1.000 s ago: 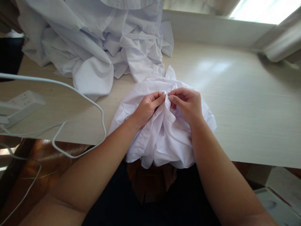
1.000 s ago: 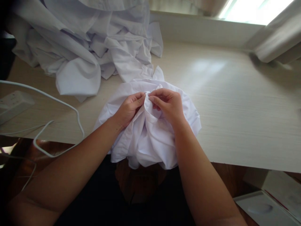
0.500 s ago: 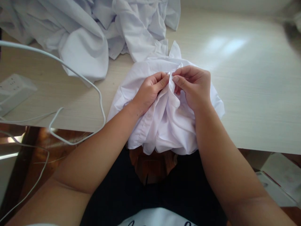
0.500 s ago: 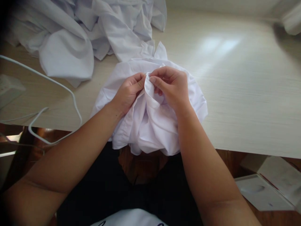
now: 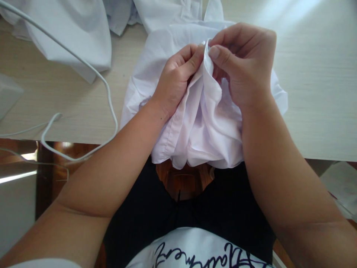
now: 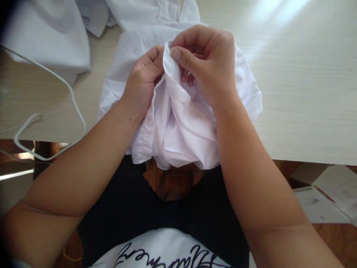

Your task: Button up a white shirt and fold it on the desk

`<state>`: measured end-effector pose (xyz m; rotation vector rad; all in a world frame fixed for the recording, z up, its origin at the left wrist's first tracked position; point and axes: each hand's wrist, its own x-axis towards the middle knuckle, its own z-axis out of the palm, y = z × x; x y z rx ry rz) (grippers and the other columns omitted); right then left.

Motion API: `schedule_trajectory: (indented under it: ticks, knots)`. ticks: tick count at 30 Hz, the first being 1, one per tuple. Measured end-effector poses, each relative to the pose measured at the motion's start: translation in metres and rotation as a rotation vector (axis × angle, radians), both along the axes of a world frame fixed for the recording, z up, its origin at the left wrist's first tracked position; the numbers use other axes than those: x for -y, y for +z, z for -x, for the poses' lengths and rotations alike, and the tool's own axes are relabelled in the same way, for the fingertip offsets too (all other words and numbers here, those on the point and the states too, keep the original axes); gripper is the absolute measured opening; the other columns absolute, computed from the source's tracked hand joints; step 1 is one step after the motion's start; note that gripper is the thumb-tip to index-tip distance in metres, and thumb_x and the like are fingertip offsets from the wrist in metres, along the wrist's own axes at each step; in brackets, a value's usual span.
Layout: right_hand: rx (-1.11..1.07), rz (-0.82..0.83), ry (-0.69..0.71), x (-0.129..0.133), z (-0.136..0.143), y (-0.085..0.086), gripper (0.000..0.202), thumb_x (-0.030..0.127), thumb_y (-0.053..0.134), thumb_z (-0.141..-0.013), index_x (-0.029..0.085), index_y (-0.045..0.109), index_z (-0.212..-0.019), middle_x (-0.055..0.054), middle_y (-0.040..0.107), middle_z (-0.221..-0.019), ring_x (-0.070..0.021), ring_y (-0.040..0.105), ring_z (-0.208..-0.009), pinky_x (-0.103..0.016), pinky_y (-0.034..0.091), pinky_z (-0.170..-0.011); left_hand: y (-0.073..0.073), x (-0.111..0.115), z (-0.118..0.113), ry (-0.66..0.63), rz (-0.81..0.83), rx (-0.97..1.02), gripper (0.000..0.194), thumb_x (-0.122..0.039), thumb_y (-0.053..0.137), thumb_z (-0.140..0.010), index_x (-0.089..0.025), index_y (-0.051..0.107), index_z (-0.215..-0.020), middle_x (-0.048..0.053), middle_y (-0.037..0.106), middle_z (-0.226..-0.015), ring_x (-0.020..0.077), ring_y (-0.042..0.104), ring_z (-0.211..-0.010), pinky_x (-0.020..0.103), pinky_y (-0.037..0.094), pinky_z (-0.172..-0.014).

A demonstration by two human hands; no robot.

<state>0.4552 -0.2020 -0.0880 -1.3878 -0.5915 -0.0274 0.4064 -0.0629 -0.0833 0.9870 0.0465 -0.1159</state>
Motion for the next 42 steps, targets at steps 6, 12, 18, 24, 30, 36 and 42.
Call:
schedule_trajectory:
  ticks: [6,12,18,24,30,36,42]
  knots:
    - [0.039,-0.052,0.043,-0.002,0.001,-0.003,0.005,0.015,0.072,-0.084,0.011,0.073,-0.081,0.006,0.062,-0.059,-0.0022,0.052,-0.047,-0.012,0.033,-0.041,-0.017,-0.002,-0.006,-0.035,-0.018,0.24,0.018,-0.013,0.051,-0.098,-0.013,0.05,-0.08,-0.002,0.046,-0.072,0.0057,0.048,-0.067,0.017,0.037,-0.066]
    - [0.106,0.044,0.05,0.002,0.003,-0.002,0.02,0.026,0.064,-0.09,0.014,0.076,-0.08,0.008,0.06,-0.062,0.0002,0.051,-0.051,-0.009,0.037,-0.047,-0.018,-0.001,-0.007,-0.041,-0.006,0.269,0.018,-0.01,0.05,-0.097,-0.013,0.048,-0.079,-0.002,0.046,-0.073,0.0057,0.047,-0.068,0.018,0.038,-0.068]
    - [0.109,0.047,0.086,0.006,-0.001,-0.002,0.025,0.037,0.064,-0.092,0.017,0.076,-0.085,0.006,0.063,-0.064,-0.0022,0.055,-0.053,-0.012,0.039,-0.047,-0.015,-0.002,-0.006,-0.017,-0.076,0.293,0.019,-0.007,0.048,-0.097,-0.012,0.047,-0.079,-0.003,0.044,-0.071,0.005,0.047,-0.067,0.019,0.038,-0.069]
    - [0.079,0.049,0.053,0.007,-0.002,-0.002,0.018,0.035,0.074,-0.086,0.018,0.075,-0.083,0.006,0.063,-0.062,-0.0042,0.054,-0.052,-0.016,0.037,-0.042,-0.015,-0.009,-0.006,-0.033,-0.148,0.282,0.017,-0.01,0.051,-0.097,-0.01,0.058,-0.082,0.0,0.055,-0.074,0.0073,0.053,-0.071,0.019,0.042,-0.07]
    - [0.083,0.044,0.048,0.012,-0.005,0.001,0.001,0.023,0.077,-0.082,0.023,0.076,-0.081,0.003,0.066,-0.063,-0.0077,0.056,-0.052,-0.022,0.039,-0.042,-0.009,-0.012,-0.003,-0.11,-0.174,0.285,0.014,-0.016,0.056,-0.097,-0.007,0.061,-0.086,0.002,0.059,-0.079,0.0089,0.055,-0.072,0.021,0.044,-0.07]
    - [0.062,0.017,0.113,0.015,-0.01,0.0,0.004,0.024,0.079,-0.08,0.022,0.076,-0.081,0.003,0.069,-0.066,-0.0086,0.059,-0.052,-0.023,0.041,-0.042,-0.009,-0.011,-0.004,-0.116,-0.155,0.311,0.013,-0.016,0.063,-0.092,-0.01,0.062,-0.081,0.001,0.055,-0.073,0.0094,0.05,-0.071,0.021,0.039,-0.066]
    - [0.031,0.02,0.113,0.015,-0.009,0.0,0.012,0.028,0.081,-0.079,0.018,0.075,-0.081,0.004,0.068,-0.064,-0.0074,0.059,-0.051,-0.019,0.043,-0.041,-0.013,-0.011,-0.007,-0.099,-0.219,0.306,0.014,-0.02,0.064,-0.092,-0.014,0.064,-0.08,0.0,0.055,-0.073,0.0095,0.048,-0.07,0.02,0.041,-0.068]
